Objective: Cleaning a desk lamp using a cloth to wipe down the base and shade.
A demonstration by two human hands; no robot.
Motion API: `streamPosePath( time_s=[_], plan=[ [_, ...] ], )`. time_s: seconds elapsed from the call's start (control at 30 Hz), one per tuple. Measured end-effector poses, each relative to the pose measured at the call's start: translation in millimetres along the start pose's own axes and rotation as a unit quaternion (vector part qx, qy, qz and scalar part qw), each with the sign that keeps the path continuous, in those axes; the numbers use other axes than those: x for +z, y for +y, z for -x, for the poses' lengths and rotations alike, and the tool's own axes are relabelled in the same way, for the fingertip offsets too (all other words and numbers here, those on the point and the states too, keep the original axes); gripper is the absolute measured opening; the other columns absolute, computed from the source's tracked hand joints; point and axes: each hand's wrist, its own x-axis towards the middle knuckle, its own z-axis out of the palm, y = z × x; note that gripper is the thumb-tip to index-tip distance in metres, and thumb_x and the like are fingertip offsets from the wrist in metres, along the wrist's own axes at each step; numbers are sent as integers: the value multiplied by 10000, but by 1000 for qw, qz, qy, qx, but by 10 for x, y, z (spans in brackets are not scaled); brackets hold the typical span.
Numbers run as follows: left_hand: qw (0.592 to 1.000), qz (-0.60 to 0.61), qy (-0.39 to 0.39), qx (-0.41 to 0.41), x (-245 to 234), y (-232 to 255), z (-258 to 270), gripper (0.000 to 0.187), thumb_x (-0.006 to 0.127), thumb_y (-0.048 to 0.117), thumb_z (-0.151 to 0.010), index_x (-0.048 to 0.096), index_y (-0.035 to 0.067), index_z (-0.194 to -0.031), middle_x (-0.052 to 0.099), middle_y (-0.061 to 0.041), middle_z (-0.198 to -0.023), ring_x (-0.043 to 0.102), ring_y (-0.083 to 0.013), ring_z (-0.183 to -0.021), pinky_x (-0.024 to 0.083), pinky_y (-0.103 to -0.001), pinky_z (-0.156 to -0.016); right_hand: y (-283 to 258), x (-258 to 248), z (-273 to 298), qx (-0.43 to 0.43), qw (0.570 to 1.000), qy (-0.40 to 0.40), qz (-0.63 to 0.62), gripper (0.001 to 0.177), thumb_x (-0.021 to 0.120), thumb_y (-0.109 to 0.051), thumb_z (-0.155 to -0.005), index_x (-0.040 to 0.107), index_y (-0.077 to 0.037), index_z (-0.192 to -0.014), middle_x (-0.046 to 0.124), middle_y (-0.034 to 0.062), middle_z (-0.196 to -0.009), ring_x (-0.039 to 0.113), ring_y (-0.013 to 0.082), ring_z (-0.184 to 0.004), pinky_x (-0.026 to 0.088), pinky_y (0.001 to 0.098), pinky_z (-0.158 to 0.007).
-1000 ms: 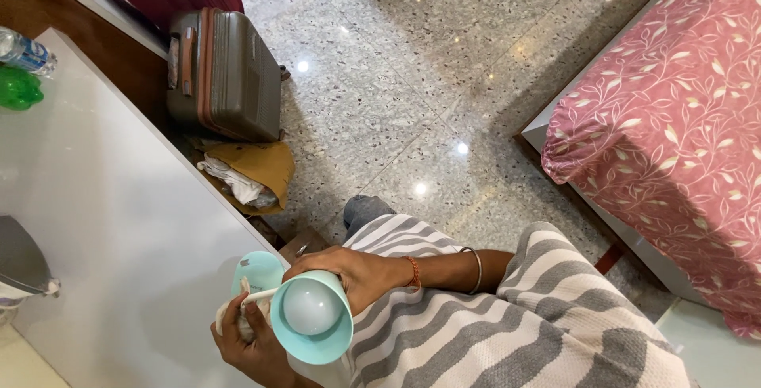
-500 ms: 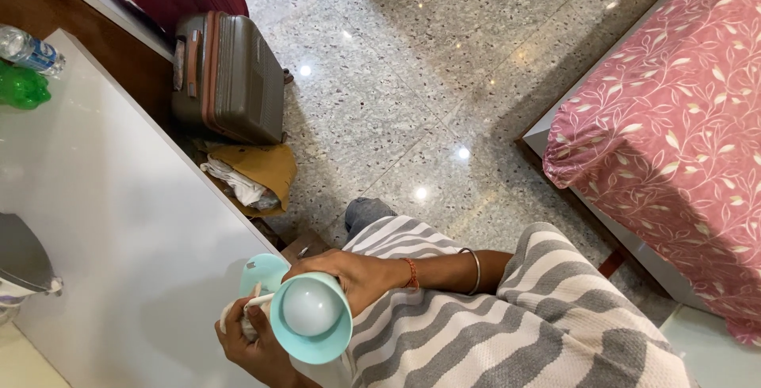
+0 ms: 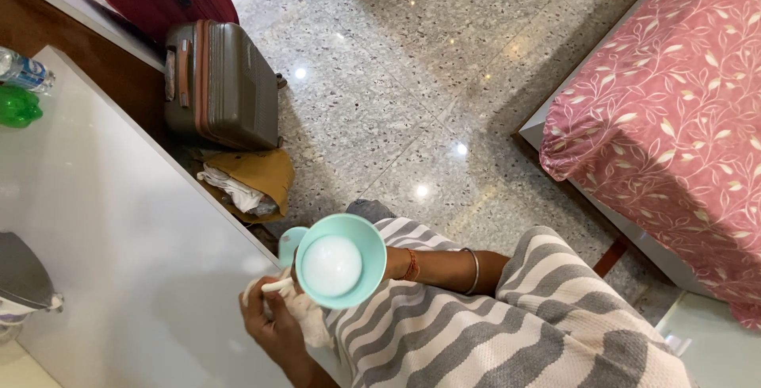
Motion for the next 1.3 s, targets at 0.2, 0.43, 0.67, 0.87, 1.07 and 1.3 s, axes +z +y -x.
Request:
streamPosePath(
  time_s=[0.2, 0.43, 0.67, 0.87, 1.07, 1.3],
  plan=[
    [980, 165, -85, -70, 417, -225, -71, 232, 539, 197, -1091, 693, 25, -1098, 640, -43, -1019, 558, -128, -803, 439, -278, -651, 15, -133, 101, 2, 998, 51, -46, 1058, 982, -313, -709, 357, -78, -1529, 591, 81, -1408, 585, 215, -1302, 497, 386, -1107],
    [948, 267, -164, -45, 978, -172, -93, 292, 515, 206, -1047, 652, 27, -1234, 705, -34, -1101, 669, -108, -991, 548, -255, -854, 27, -297, 89, 5, 990, 102, -100, 1138, 1007, -303, -690, 295, -81, -1549, 568, 69, -1433, 551, 204, -1326, 477, 394, -1122],
    [897, 324, -253, -159, 1489, -399, 115, 403, 520, 350, -1156, 689, -16, -1163, 582, -6, -827, 503, -80, -689, 406, -233, -574, -188, -362, -113, -20, 974, 152, -168, 973, 892, -401, -820, 351, -13, -1530, 669, 160, -1348, 646, 286, -1278, 545, 451, -1122],
    [858, 365, -339, -125, 1528, -111, 18, 315, 575, 252, -1063, 674, 13, -1242, 613, 20, -904, 513, -37, -691, 391, -213, -563, -47, -554, -22, -25, 883, 137, -449, 512, 575, -413, -1037, 463, -41, -1371, 697, 166, -1017, 704, 285, -1012, 576, 414, -971],
    [891, 252, -346, -153, 1093, 358, -266, 384, 625, 161, -999, 692, 4, -1343, 684, -82, -1091, 457, -159, -741, 381, -297, -617, -179, -861, 266, -8, 906, 158, -391, 528, 452, -550, -1058, 529, -67, -1258, 529, 52, -711, 504, 179, -590, 458, 304, -580],
    [902, 365, -200, 118, 564, 1378, -709, 517, 600, 39, -1001, 419, 31, -1486, 566, -134, -1419, 583, -179, -1277, 503, -268, -1044, -296, -810, 251, 32, 954, 109, -276, 558, 439, -554, -1079, 540, -35, -1256, 504, 75, -676, 461, 164, -541, 413, 296, -560]
  ],
)
